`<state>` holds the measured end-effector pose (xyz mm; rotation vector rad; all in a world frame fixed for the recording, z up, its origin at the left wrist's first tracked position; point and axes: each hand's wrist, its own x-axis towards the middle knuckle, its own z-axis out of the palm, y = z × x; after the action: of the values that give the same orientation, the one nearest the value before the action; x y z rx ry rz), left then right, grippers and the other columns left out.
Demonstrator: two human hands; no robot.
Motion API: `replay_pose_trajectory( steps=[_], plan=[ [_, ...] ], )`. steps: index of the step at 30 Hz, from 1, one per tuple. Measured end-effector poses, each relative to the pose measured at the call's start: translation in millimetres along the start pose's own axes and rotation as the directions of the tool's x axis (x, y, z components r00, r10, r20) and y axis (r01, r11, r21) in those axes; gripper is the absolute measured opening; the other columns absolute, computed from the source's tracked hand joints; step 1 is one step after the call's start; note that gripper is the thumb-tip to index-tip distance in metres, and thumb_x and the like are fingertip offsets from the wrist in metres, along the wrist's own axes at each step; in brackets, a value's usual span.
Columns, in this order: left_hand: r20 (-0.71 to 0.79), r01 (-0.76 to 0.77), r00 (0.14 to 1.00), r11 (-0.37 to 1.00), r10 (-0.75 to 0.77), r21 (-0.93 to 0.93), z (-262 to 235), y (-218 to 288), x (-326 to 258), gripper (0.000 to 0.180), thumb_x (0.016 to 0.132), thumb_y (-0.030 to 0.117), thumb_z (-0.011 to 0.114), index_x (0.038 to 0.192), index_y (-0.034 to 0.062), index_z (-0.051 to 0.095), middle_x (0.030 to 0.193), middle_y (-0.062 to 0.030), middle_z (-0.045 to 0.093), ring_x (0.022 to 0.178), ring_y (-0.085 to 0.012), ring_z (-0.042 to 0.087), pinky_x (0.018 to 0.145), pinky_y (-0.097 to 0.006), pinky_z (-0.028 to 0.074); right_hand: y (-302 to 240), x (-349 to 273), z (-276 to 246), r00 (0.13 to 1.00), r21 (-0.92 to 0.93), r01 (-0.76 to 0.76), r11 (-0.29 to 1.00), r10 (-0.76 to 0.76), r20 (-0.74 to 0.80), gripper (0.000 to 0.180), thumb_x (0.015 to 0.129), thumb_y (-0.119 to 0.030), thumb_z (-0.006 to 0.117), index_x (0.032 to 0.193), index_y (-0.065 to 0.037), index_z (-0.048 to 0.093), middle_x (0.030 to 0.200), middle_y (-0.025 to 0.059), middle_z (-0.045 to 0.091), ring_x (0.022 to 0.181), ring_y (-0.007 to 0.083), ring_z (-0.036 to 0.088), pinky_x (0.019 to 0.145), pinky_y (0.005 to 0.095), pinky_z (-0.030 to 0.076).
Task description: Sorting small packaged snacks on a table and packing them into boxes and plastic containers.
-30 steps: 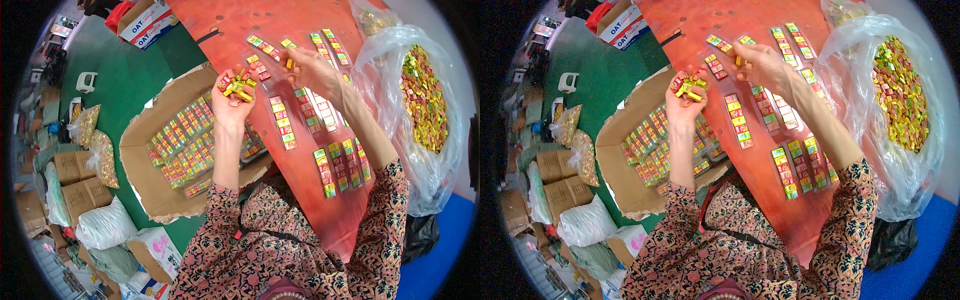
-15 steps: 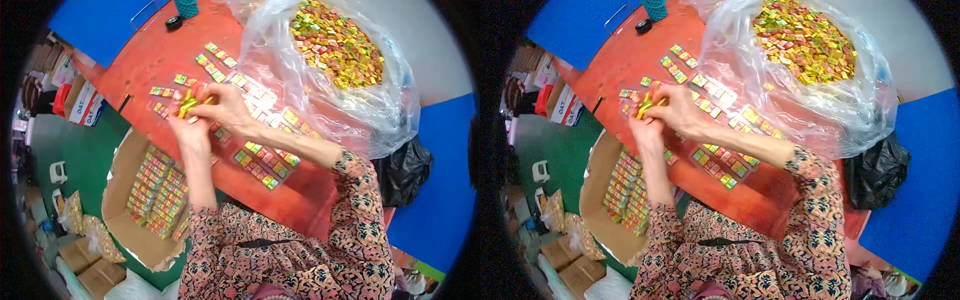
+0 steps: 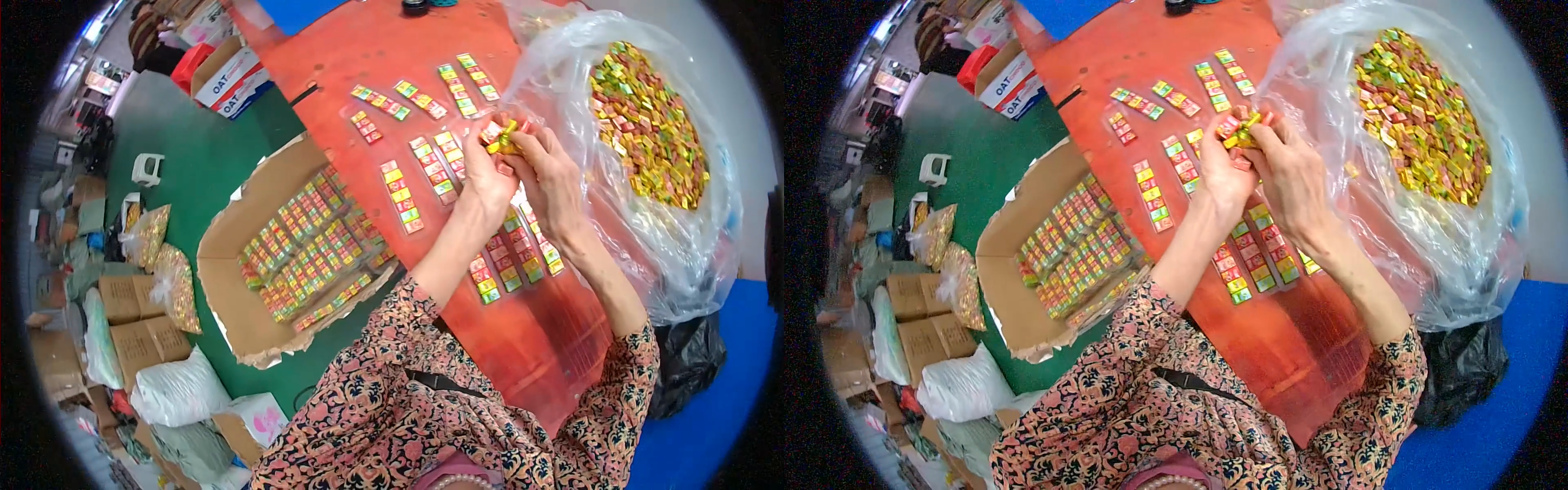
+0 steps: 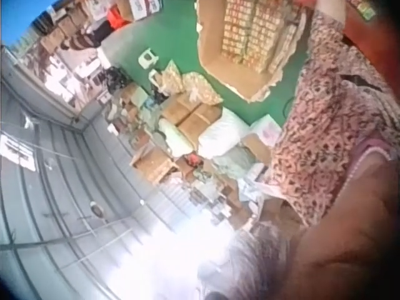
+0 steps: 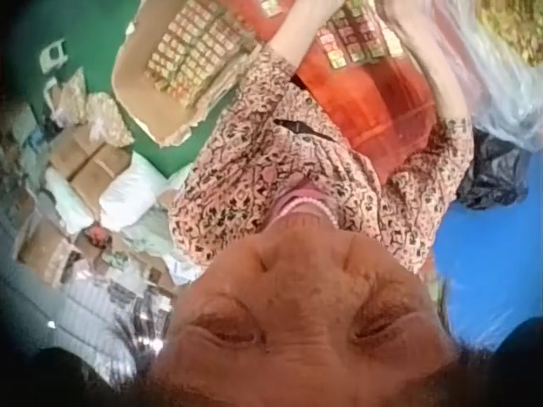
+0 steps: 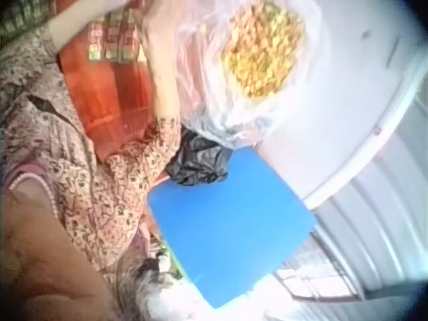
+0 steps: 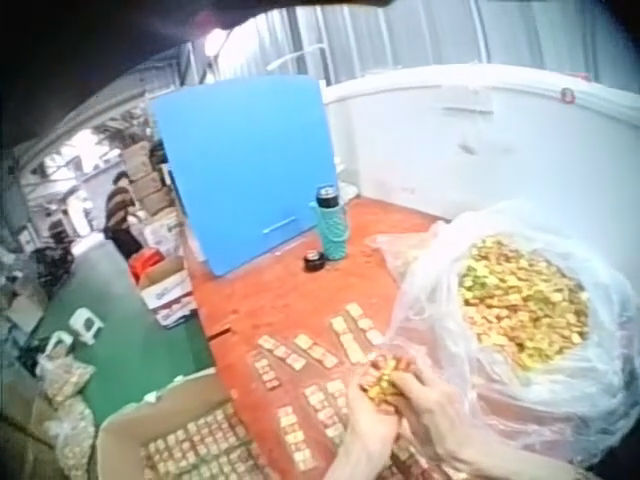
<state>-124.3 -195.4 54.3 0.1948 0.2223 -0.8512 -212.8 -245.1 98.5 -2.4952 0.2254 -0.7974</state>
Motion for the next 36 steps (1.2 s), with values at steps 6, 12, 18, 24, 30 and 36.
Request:
replay_pose_trajectory(
  steps=[6,12,18,24,30,36],
  plan=[
    [-0.103,0.040,0.994,0.998,-0.034,0.056,-1.9,23.3,-16.2,0.022,0.085,0.026,0.047,0.079,0.0077,0.056,0.083,-0.0113,0.063,0.078,-0.0238,0.061,0.075,-0.036,0.050,-4.5,-0.4,14.5,0.989,-0.021,0.151,0.988,-0.150,0.015,0.021,0.075,-0.002,0.059,0.096,-0.003,0.056,0.086,0.0118,0.053,0.074,0.0270,0.057,0.060,0.0345,0.046],
    [-0.078,-0.016,0.997,0.999,0.014,-0.030,-15.7,56.9,-33.0,0.024,0.087,0.023,0.043,0.075,0.0059,0.055,0.084,-0.0103,0.063,0.083,-0.0220,0.060,0.075,-0.034,0.049,-14.4,13.7,33.7,0.996,0.297,-0.022,0.955,-0.003,0.084,0.012,0.082,-0.007,0.058,0.093,-0.003,0.061,0.078,0.0056,0.055,0.066,0.0132,0.052,0.052,0.0243,0.040],
    [-0.199,-0.162,0.970,0.983,0.142,-0.087,-31.5,107.2,-51.7,0.022,0.086,0.018,0.043,0.078,0.0017,0.056,0.081,-0.0115,0.062,0.087,-0.0302,0.061,0.082,-0.043,0.051,-25.1,37.9,58.9,0.730,0.651,-0.682,0.334,0.367,0.577,0.019,0.082,-0.017,0.063,0.095,-0.003,0.062,0.076,-0.0033,0.058,0.055,0.0026,0.047,0.047,0.0161,0.036],
    [-0.153,-0.281,0.953,0.953,0.263,-0.112,-52.7,160.8,-69.9,0.020,0.087,0.015,0.043,0.082,0.0002,0.056,0.090,-0.0144,0.062,0.091,-0.0344,0.059,0.087,-0.050,0.047,-13.2,51.8,97.1,0.693,0.610,-0.720,0.330,0.303,0.654,0.017,0.081,-0.013,0.064,0.093,-0.001,0.061,0.075,0.0002,0.060,0.058,0.0051,0.051,0.050,0.0193,0.042],
    [-0.243,-0.342,0.917,0.937,0.317,-0.065,-70.8,189.9,-68.6,0.023,0.089,0.016,0.039,0.087,-0.0002,0.055,0.097,-0.0165,0.061,0.097,-0.0373,0.056,0.087,-0.052,0.047,-10.3,73.5,140.6,0.799,0.499,-0.553,0.667,0.253,0.546,0.017,0.077,-0.014,0.065,0.087,0.000,0.064,0.067,0.0013,0.058,0.058,0.0058,0.050,0.050,0.0202,0.039],
    [-0.253,-0.347,0.910,0.937,0.328,-0.031,-81.3,194.6,-62.6,0.023,0.089,0.017,0.039,0.089,0.0005,0.055,0.098,-0.0186,0.061,0.097,-0.0385,0.056,0.086,-0.050,0.047,-14.8,81.3,176.8,0.899,0.378,-0.216,0.900,0.032,0.437,0.016,0.073,-0.011,0.065,0.084,0.001,0.065,0.073,0.0108,0.062,0.065,0.0177,0.058,0.059,0.0317,0.044]
  ],
)
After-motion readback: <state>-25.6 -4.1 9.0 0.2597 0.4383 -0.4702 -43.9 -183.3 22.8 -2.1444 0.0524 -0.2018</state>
